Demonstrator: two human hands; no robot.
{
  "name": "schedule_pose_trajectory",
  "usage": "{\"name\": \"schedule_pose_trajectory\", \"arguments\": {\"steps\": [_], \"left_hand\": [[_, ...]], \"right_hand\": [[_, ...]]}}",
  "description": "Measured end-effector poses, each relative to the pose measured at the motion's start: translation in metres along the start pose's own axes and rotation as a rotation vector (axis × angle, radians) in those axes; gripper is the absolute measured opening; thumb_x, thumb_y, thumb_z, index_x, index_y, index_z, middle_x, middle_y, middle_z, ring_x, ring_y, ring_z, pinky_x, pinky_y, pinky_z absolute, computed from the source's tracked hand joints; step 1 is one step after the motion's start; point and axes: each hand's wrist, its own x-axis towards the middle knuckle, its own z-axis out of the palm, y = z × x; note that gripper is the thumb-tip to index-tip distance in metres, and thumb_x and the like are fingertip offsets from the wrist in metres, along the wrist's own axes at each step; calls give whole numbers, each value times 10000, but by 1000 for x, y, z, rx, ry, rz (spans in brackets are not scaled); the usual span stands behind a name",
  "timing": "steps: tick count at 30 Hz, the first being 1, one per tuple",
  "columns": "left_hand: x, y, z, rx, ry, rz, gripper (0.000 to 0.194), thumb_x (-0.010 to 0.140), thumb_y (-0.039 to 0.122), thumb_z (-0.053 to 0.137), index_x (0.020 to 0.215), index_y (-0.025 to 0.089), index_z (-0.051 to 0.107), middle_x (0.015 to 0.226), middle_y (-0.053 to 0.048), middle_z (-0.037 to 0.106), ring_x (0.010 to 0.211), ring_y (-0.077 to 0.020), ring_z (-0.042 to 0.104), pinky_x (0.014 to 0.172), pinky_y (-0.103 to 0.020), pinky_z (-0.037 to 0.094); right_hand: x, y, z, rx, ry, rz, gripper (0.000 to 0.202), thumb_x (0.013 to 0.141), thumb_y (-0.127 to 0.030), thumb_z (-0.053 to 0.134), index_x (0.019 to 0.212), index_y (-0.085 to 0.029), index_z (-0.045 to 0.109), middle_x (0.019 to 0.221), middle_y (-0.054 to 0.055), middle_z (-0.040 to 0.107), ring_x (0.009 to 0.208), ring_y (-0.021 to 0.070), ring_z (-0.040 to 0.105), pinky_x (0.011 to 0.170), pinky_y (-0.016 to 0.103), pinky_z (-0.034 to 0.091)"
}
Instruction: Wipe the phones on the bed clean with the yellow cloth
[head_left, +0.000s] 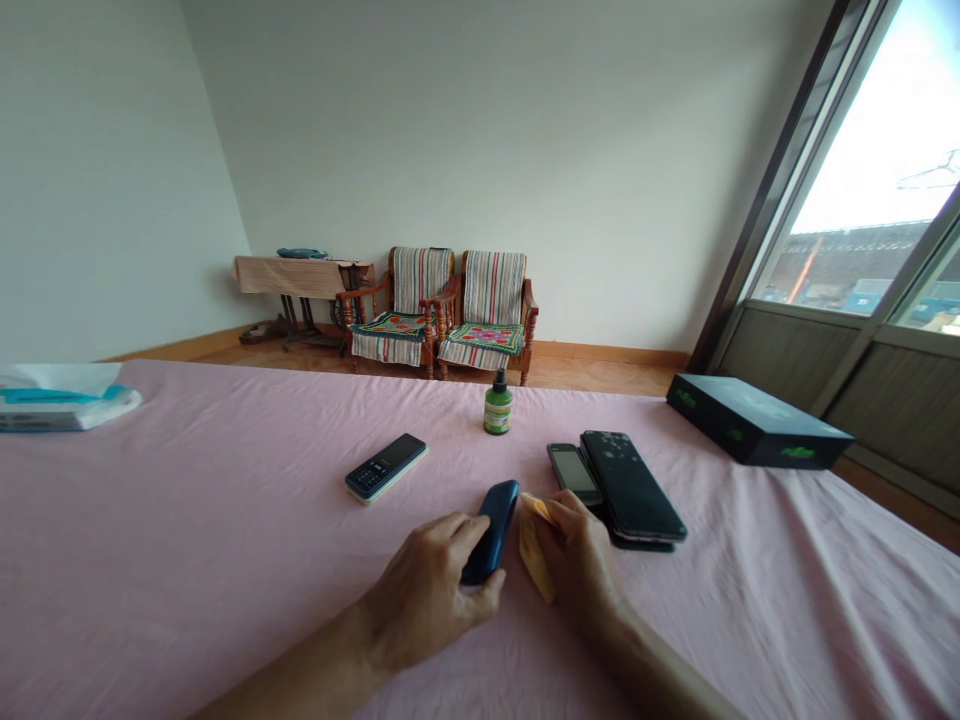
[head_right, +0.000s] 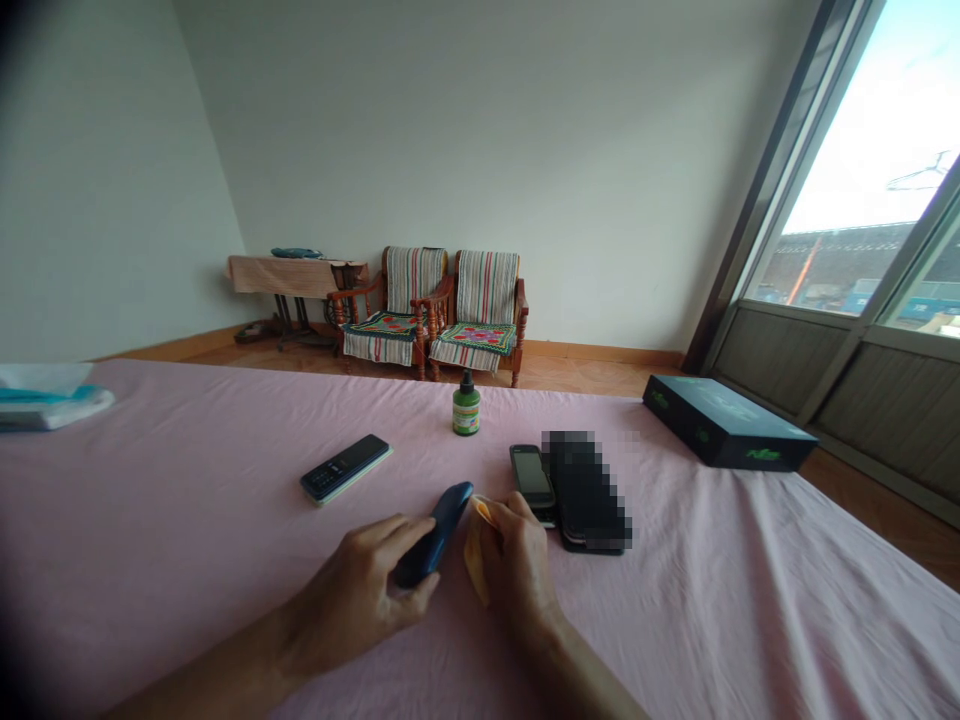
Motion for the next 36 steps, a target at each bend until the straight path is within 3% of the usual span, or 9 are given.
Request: {"name": "schedule_pose_trajectory", "arguments": {"steps": [5,11,14,19,24,30,36], "left_hand": [[-3,-1,3,-75,114,114,366,846,64,477,1176,201,558,954,-52,670,854,-180,657,810,-282,526],[-3,0,5,-96,141,141,221,902,99,492,1061,201,607,930,-53,630,828,-160,640,768,-248,527],[-3,2,3,-76,153,175,136,924,118,496,974,192,599,905,-46,620,814,-155,634,757,-243,526],[-4,6,3,-32,149,269,139,944,116,481,1024,173,579,944,-55,625,861,-165,641,790,-253,534],[-4,9,5,-18,161,275,151,957,120,453,1036,172,571,948,-55,623,870,-165,641,793,-260,545],[-4,6,5,-48,144,233,182,954,104,417,952,182,581,873,-39,600,801,-145,626,760,-242,543],[-4,9,7,-36,171,236,159,942,91,437,942,177,572,873,-40,602,808,-152,635,752,-248,546]], "right_hand": [[2,-3,-4,8,26,-16,252,864,-183,467,707,-160,663,704,32,563,589,129,543,528,217,388],[3,-6,-6,9,78,-40,272,872,-200,456,734,-166,687,733,43,592,602,132,570,534,214,415],[4,-5,-7,7,118,-65,262,884,-217,464,834,-168,716,787,56,615,662,144,601,572,217,446],[11,1,-10,-37,137,-115,281,873,-185,486,1054,-189,702,886,57,612,755,152,613,643,221,474],[15,-1,-10,-74,29,-173,265,878,-143,461,950,-180,713,792,37,566,678,141,575,621,228,456],[-7,-24,4,6,-52,-237,267,850,-65,445,912,-194,670,820,37,567,707,139,568,630,221,460],[3,-12,1,-83,15,-180,257,834,-69,448,886,-185,672,824,41,570,718,147,580,650,229,463]]}}
